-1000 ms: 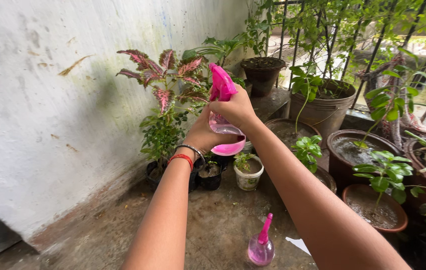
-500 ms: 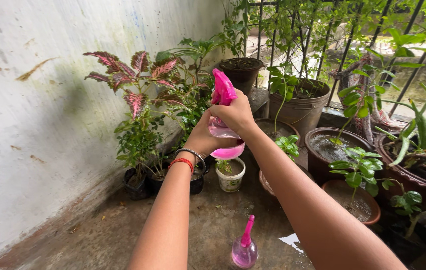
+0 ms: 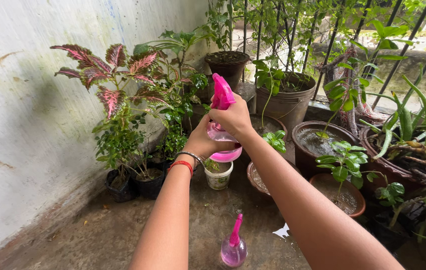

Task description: The person sprays water on various potted plants on a balcony using a pink spray bottle, moving the spray around to cover different pots.

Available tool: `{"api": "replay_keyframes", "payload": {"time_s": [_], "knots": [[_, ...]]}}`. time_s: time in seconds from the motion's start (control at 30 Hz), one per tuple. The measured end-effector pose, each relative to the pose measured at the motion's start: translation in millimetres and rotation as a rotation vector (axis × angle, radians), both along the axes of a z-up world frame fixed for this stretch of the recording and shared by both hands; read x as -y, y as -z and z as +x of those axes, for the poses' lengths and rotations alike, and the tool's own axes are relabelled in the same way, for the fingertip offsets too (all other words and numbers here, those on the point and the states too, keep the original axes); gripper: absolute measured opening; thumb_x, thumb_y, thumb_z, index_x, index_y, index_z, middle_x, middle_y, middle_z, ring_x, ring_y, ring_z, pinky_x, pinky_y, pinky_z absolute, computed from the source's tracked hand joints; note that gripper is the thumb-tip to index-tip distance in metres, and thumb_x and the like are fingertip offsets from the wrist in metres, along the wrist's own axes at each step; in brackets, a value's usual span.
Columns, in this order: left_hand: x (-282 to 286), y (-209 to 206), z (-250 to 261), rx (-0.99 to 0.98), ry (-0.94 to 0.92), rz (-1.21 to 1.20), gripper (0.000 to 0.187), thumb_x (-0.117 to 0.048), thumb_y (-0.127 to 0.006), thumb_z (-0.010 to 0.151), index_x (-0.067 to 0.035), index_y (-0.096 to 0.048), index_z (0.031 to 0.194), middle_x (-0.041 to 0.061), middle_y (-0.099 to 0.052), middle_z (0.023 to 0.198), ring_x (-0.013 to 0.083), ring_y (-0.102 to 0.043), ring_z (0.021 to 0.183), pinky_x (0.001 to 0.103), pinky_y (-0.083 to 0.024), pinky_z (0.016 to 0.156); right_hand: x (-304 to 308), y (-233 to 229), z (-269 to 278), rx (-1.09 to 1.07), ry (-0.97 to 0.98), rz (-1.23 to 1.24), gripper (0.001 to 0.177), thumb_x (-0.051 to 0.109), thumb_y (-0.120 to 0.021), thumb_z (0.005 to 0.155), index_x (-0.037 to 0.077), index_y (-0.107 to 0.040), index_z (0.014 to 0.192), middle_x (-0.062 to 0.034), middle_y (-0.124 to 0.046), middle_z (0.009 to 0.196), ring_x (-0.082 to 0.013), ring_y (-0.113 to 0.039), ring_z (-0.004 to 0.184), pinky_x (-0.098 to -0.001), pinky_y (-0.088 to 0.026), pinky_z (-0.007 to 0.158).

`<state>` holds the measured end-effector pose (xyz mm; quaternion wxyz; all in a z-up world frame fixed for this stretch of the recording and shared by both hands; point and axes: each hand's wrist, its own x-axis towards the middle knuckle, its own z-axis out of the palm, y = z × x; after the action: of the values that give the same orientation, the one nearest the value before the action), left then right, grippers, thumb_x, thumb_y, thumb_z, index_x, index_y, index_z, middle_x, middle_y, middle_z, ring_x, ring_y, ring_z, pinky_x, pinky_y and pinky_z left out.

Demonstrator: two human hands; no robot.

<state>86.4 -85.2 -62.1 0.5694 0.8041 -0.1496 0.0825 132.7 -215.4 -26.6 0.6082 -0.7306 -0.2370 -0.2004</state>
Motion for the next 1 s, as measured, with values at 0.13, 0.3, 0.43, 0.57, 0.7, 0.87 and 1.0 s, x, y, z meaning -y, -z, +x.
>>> {"api": "replay_keyframes", "payload": {"time_s": [0.13,0.3,0.43,0.57,0.7,0.87,1.0], "knots": [[8.9,8.3,8.5,-0.021,0.085,-0.078,0.107,-0.028,-0.097,0.052,-0.012,-0.045,0.143,0.003,-0.067,0.133,0.0173,-0.066,0.121,0.034,-0.052,0.105,7.5,-0.7,-3.0,-0.088,0.002,0.024,0.031,0.008,-0.074,0.065,0.006,-0.067,0.095,-0.0003,-0.068,0.084,-0.0096,-0.065,0.073,-0.0281,-0.055,0.068],[31.6,11.0,15.1,0.062,0.168,-0.066,0.103,-0.024,-0.097,0.054,-0.011,-0.047,0.143,0.004,-0.067,0.133,0.0171,-0.065,0.120,0.034,-0.051,0.106,31.3,3.4,-1.0,-0.024,0.044,0.039,0.027,0.008,-0.074,0.067,0.004,-0.069,0.093,-0.0007,-0.069,0.082,-0.0095,-0.066,0.075,-0.0270,-0.056,0.070],[59.0,4.3,10.6,0.013,0.198,-0.087,0.100,-0.027,-0.096,0.054,-0.012,-0.048,0.141,0.003,-0.067,0.130,0.0166,-0.067,0.116,0.033,-0.054,0.102,58.7,0.6,-0.9,-0.048,0.167,-0.039,0.024,0.009,-0.075,0.067,0.004,-0.070,0.090,-0.0018,-0.070,0.077,-0.0110,-0.068,0.070,-0.0280,-0.056,0.068],[90.0,0.4,3.9,0.082,0.192,0.014,0.097,-0.028,-0.096,0.055,-0.012,-0.052,0.140,0.003,-0.066,0.131,0.0161,-0.064,0.118,0.033,-0.051,0.103,92.4,-3.3,-12.9,-0.155,0.164,0.031,0.027,0.009,-0.073,0.065,0.006,-0.068,0.091,-0.0027,-0.068,0.076,-0.0124,-0.066,0.067,-0.0306,-0.056,0.062],[133.4,-4.7,4.7,0.028,0.245,0.000,0.097,-0.034,-0.094,0.054,-0.012,-0.052,0.138,0.003,-0.069,0.128,0.0168,-0.067,0.115,0.033,-0.053,0.102,133.6,-13.2,-24.8,-0.131,0.311,-0.006,0.029,0.012,-0.075,0.063,0.008,-0.069,0.091,-0.0026,-0.070,0.079,-0.0127,-0.067,0.070,-0.0316,-0.057,0.065],[197.4,-16.8,-1.7,0.056,0.291,0.054,0.101,-0.037,-0.097,0.051,-0.012,-0.052,0.138,0.004,-0.068,0.130,0.0178,-0.067,0.118,0.034,-0.050,0.104,199.8,-25.0,-39.8,-0.138,0.563,-0.123,0.028,0.019,-0.075,0.063,0.009,-0.072,0.089,-0.0083,-0.074,0.081,-0.0218,-0.073,0.076,-0.0361,-0.056,0.074],[248.9,-36.9,-13.3,0.058,0.293,0.176,0.105,-0.043,-0.096,0.053,-0.012,-0.050,0.142,0.005,-0.068,0.130,0.0187,-0.067,0.119,0.034,-0.049,0.105,256.1,-35.7,-53.7,-0.149,0.733,-0.139,0.029,0.023,-0.075,0.065,0.008,-0.071,0.091,-0.0115,-0.075,0.084,-0.0267,-0.074,0.080,-0.0388,-0.056,0.076]]}}
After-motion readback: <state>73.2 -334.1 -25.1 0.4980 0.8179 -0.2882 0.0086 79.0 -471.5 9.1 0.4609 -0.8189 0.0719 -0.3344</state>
